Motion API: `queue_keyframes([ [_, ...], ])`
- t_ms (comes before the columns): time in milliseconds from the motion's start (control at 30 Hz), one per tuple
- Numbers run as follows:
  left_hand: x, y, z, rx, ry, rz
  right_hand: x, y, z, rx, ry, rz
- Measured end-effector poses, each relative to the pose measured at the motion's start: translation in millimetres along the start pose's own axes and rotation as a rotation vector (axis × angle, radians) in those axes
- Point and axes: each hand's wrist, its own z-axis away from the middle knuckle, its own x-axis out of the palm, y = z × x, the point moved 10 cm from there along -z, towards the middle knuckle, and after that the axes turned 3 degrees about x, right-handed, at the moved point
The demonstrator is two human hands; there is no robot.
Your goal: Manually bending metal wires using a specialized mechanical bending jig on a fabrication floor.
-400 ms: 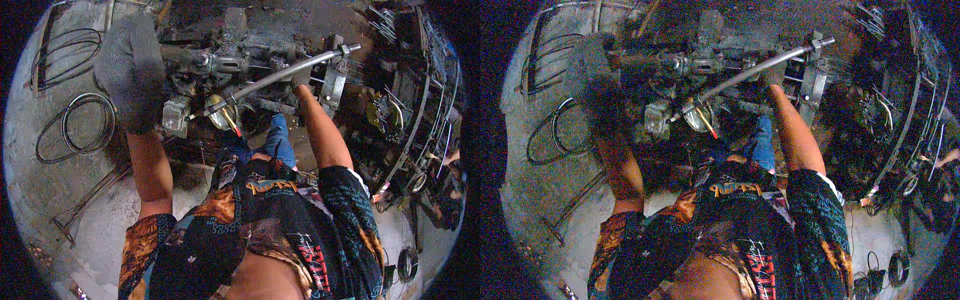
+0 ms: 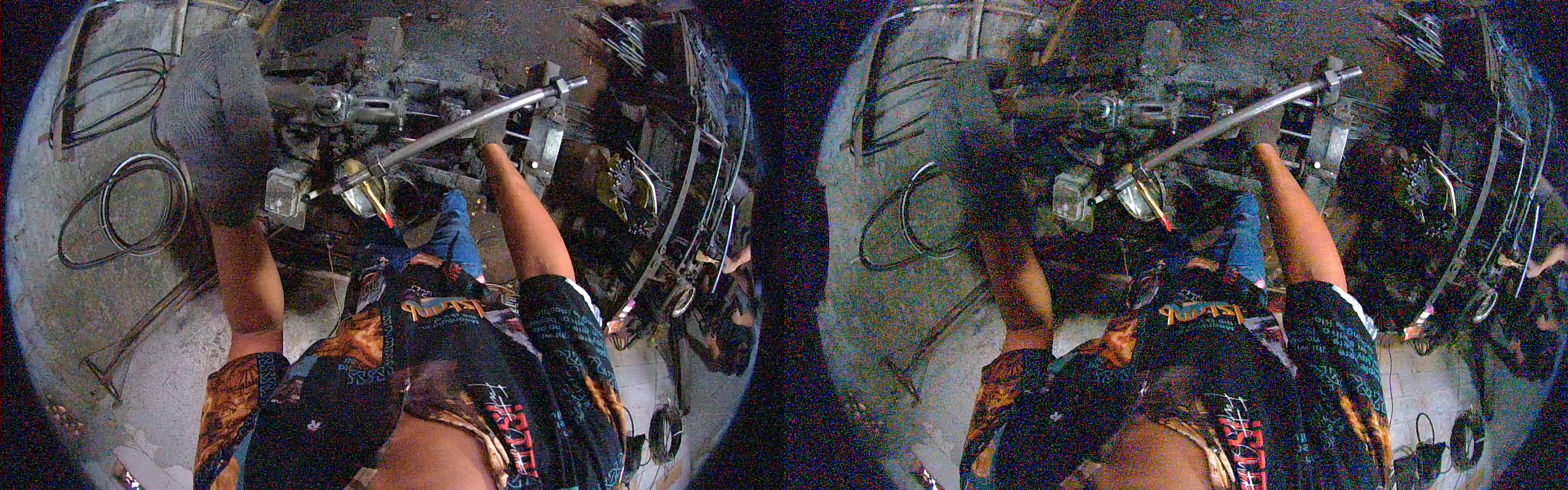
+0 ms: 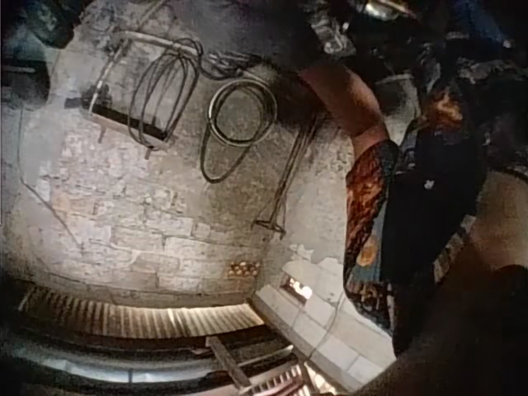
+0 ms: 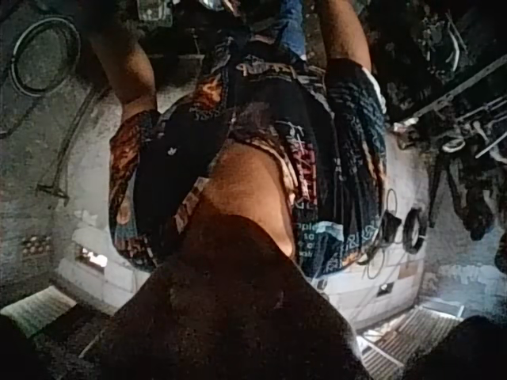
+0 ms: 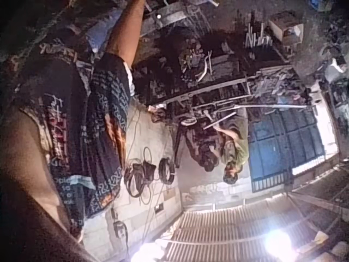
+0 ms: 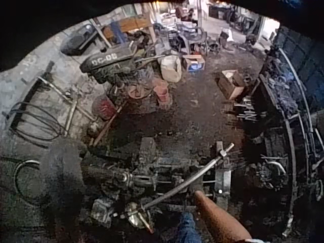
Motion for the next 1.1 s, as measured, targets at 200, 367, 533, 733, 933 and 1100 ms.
queue_keyframes([
  [200,-3.0,6.0,3.2,0.108,-0.054,-0.068,-25.4,-18.1,1.2,0.236,-0.239,0.022],
  [367,-3.2,15.0,-10.3,0.128,0.076,-0.036,11.3,30.5,-1.2,-0.190,0.130,0.087],
  [533,6.8,10.5,-2.7,0.129,0.092,-0.169,36.4,69.8,-7.4,-0.108,0.013,0.145],
  [733,13.8,3.3,20.6,0.011,-0.092,-0.214,-22.2,-11.0,3.9,0.365,-0.251,-0.068],
  [933,14.8,18.4,-0.8,0.048,0.187,-0.249,39.2,84.0,-13.9,0.028,-0.221,0.286],
  [1100,-7.9,2.8,-7.9,-0.208,0.024,0.189,-9.0,-0.1,-3.3,0.248,-0.193,-0.067],
])
